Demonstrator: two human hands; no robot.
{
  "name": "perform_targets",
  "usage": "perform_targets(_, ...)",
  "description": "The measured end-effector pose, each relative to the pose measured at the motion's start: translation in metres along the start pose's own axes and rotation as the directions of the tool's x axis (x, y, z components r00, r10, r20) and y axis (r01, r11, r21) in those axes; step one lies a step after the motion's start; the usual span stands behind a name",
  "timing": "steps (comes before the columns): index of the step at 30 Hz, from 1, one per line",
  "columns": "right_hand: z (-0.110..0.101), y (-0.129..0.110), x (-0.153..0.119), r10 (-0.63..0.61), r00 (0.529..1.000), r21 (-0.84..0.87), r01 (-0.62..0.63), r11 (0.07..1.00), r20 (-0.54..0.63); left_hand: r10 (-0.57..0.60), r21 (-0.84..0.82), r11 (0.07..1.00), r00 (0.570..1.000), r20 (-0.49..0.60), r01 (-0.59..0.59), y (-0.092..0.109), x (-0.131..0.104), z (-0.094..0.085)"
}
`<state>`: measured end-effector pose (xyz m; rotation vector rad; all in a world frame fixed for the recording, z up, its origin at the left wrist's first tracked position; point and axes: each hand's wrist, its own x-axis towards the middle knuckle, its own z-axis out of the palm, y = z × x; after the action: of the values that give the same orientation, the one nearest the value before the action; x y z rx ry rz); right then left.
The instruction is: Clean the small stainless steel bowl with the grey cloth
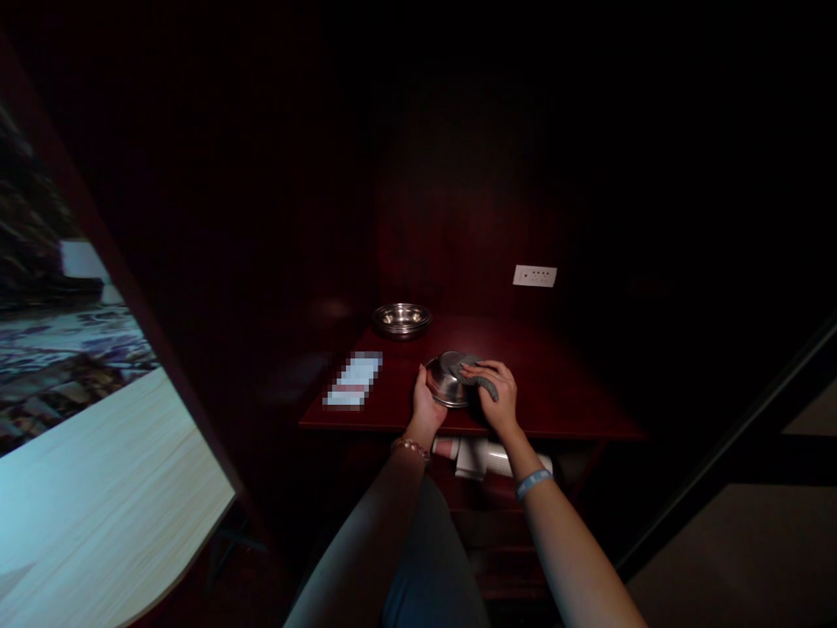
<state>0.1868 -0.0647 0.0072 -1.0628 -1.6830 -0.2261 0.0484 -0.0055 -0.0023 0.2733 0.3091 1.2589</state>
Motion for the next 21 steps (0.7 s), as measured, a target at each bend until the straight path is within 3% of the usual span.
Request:
perform_targets(9,0.002,0.005,-0.001,0.113,0.985,-0.014,-0.116,0.993,-0.127,0.035,0.007,0.999,0.995,-0.096,-0.034,0.000,-0.005,0.007)
perform_targets(21,0.012,0.021,-0.002,0.335,0.916,0.073,-0.327,0.942,-0.220,-0.047,0.103,0.993,0.999,-0.025,0.050,-0.001,-0.008,0.009)
